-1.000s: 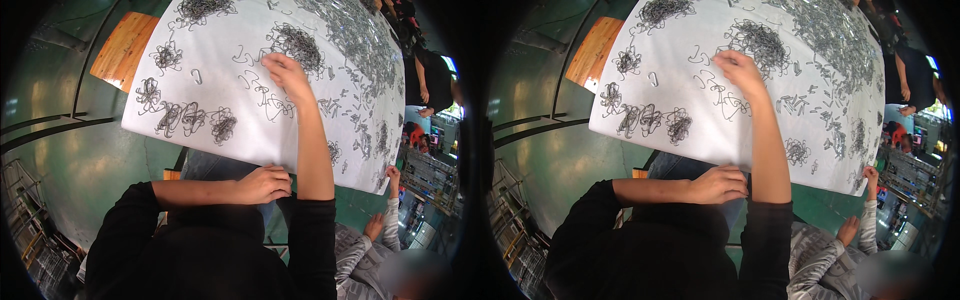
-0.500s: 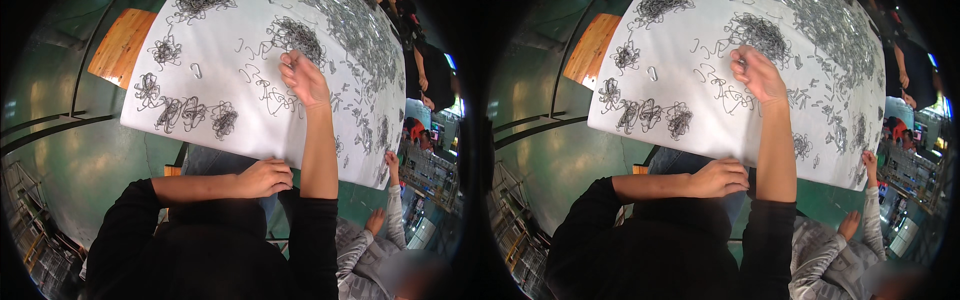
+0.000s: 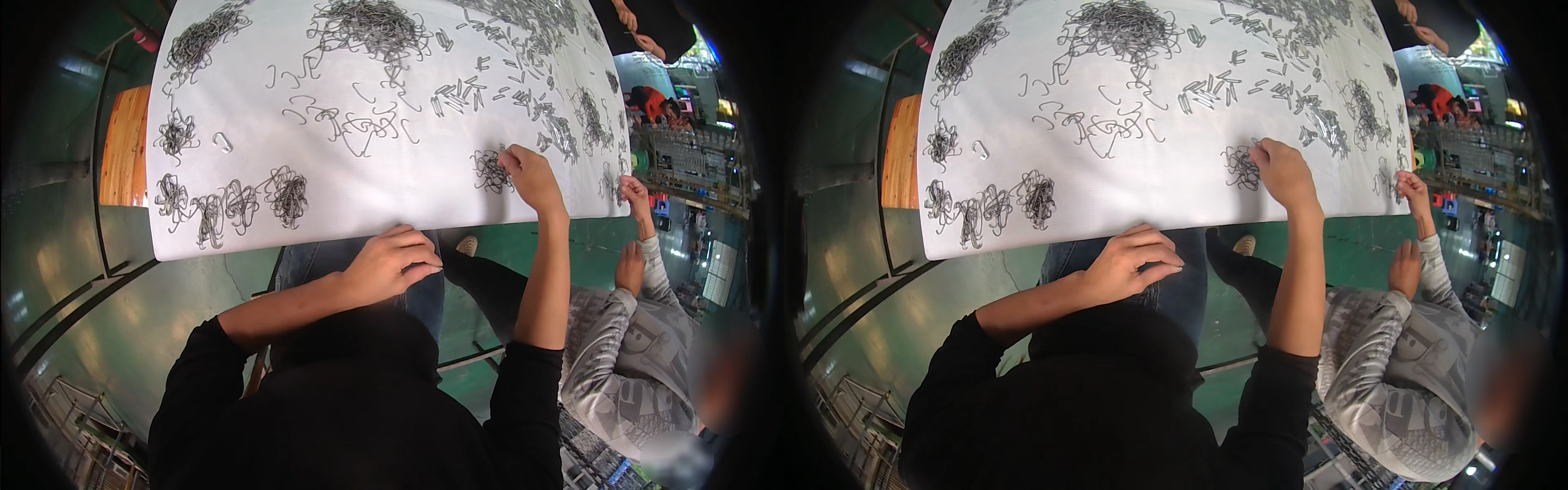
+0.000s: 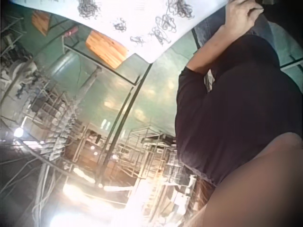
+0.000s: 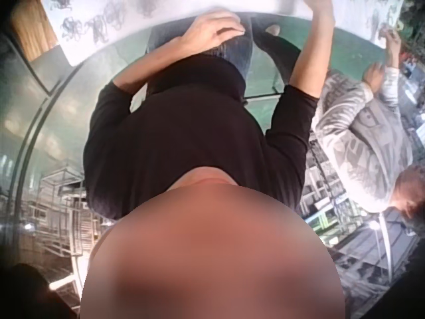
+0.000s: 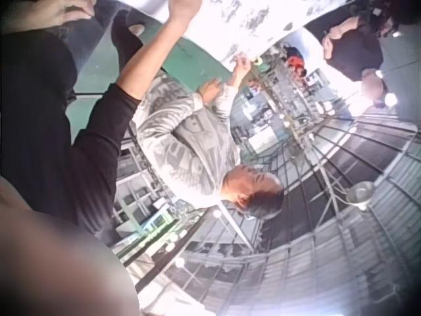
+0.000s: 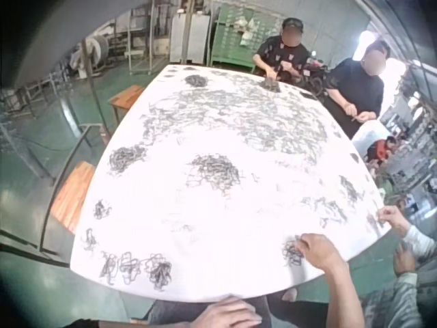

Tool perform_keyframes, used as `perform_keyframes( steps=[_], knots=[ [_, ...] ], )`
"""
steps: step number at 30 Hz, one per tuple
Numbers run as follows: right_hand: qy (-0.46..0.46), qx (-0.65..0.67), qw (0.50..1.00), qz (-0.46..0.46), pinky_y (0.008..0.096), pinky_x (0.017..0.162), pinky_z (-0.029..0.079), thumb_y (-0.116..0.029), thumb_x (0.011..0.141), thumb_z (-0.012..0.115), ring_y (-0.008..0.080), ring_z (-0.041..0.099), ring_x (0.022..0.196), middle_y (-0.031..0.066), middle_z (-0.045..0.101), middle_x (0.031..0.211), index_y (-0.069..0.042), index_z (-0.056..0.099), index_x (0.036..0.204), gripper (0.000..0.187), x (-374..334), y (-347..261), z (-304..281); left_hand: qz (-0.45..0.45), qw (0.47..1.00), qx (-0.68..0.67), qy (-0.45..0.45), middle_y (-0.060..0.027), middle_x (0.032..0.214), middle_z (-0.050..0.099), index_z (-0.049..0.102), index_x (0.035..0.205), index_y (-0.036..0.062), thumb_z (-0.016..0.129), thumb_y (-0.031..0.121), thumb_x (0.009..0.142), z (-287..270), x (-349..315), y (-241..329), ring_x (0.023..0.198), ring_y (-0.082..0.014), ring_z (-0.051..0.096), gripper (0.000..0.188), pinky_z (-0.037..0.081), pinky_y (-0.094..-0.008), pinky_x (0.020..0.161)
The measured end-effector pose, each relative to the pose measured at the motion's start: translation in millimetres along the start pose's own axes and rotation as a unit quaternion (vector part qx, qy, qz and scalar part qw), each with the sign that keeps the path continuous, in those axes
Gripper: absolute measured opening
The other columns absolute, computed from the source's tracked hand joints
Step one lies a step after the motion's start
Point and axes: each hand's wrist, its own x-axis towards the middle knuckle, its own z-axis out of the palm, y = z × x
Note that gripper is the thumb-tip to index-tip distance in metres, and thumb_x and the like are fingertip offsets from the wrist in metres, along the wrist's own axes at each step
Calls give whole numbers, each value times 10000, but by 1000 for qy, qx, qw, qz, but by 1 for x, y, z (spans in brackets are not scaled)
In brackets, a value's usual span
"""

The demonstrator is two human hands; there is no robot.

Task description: The person picks up small metal wires or clips from a large white sheet and places them into a small transparent bag. The person repeats this action continuously while seated at a table in a workshop.

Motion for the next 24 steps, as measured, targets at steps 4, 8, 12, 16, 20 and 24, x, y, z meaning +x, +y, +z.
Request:
perform_keyframes(
  steps=[4,8,12,16,20,24],
  knots=[
    [75,-64,995,-29,413,712,505,-146,857,643,337,646,812,137,671,883,-36,643,911,121,-7,14,11,-5,1000,11,-3,-23,885,646,698,876,80,757,50,758,1,2,1,818,-196,586,135,486,-303,694],
    [89,-85,992,-17,396,709,503,-84,821,669,324,650,816,132,668,911,-14,626,935,140,-14,5,4,-8,1000,7,4,-21,881,640,696,870,84,752,66,760,1,4,1,825,-201,586,126,487,-314,712],
    [114,-115,986,-33,379,707,505,-67,818,668,300,653,806,118,666,924,-27,638,935,128,-10,-20,-1,0,1000,5,8,-18,872,630,688,848,86,744,97,760,2,5,0,825,-217,589,106,491,-331,745],
    [120,89,973,-176,389,710,510,-96,805,677,299,650,804,102,659,906,-67,671,887,88,27,-70,19,12,1000,5,9,-16,863,626,687,849,86,743,94,758,0,4,-1,824,-210,591,107,493,-328,748],
    [71,104,971,-204,390,730,512,-105,799,679,294,653,812,98,679,887,-80,695,866,73,69,-130,45,39,999,5,27,-15,895,631,697,878,91,756,62,754,-1,5,-1,811,-202,586,140,491,-314,718],
    [74,58,987,-134,395,746,517,-170,791,695,284,663,843,89,700,885,-114,709,879,105,101,-162,45,41,999,6,32,-13,901,629,696,858,85,750,83,763,-3,4,0,810,-197,583,109,496,-317,713]
  ],
)
